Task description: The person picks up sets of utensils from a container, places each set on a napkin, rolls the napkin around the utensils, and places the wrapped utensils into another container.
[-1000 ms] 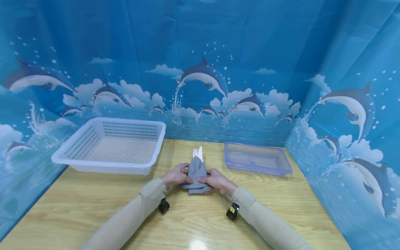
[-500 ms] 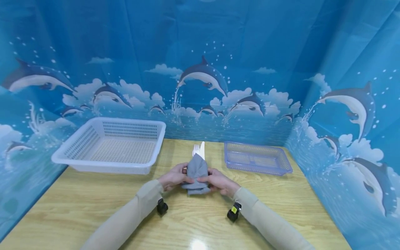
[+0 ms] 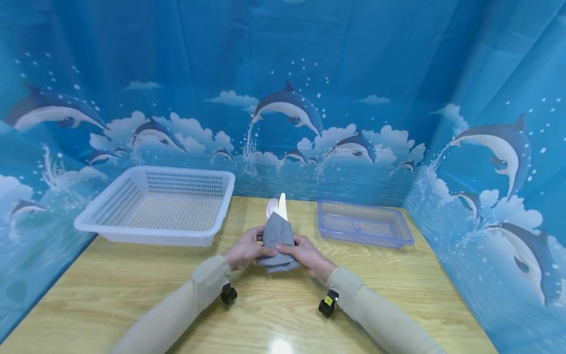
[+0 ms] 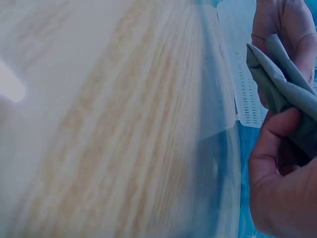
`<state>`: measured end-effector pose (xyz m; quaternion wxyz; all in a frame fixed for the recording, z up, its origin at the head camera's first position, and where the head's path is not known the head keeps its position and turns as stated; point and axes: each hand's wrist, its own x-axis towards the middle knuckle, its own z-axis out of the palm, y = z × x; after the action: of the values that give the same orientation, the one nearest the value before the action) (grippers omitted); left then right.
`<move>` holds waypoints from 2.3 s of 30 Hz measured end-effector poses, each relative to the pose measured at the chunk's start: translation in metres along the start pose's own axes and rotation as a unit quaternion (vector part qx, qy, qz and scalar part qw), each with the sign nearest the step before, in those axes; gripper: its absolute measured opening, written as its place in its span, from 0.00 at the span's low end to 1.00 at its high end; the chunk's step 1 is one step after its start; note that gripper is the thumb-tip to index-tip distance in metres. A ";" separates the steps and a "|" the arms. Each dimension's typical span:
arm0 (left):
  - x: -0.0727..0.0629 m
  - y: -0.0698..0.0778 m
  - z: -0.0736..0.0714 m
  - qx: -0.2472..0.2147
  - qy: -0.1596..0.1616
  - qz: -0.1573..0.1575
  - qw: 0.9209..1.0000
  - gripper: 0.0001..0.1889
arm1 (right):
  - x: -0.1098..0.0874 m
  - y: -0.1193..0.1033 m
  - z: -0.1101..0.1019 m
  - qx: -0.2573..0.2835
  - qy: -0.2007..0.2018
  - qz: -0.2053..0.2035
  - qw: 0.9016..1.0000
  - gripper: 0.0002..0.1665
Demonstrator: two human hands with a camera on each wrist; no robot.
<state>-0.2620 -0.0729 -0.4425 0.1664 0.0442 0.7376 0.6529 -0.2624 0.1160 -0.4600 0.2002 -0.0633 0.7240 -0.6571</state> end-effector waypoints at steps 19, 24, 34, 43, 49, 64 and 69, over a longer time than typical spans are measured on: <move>-0.007 -0.003 -0.016 -0.004 -0.095 0.051 0.994 0.27 | -0.001 -0.003 0.005 0.023 0.073 -0.074 0.994 0.26; -0.008 -0.004 -0.015 -0.030 -0.082 0.070 0.994 0.29 | 0.000 -0.005 0.007 0.015 0.122 -0.090 0.988 0.27; -0.011 -0.007 -0.009 0.099 0.025 0.168 0.980 0.10 | 0.003 -0.006 0.010 0.068 0.153 -0.098 0.981 0.26; -0.017 0.000 -0.002 0.178 0.097 0.242 0.949 0.05 | 0.004 -0.008 0.015 0.104 0.172 -0.115 0.973 0.27; -0.019 0.008 0.005 0.068 0.094 0.184 0.976 0.04 | 0.007 -0.015 0.019 0.099 0.196 -0.119 0.968 0.27; -0.031 0.051 -0.023 0.008 0.076 0.051 0.996 0.31 | 0.024 -0.043 0.044 0.058 0.150 -0.141 0.977 0.27; -0.031 0.060 -0.053 0.039 0.032 0.004 0.999 0.28 | 0.032 -0.057 0.052 0.069 0.069 -0.109 0.989 0.31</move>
<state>-0.2583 -0.1235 -0.3728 0.1384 0.0330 0.7671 0.6256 -0.2818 0.0489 -0.4137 0.0809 -0.0820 0.6776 -0.7264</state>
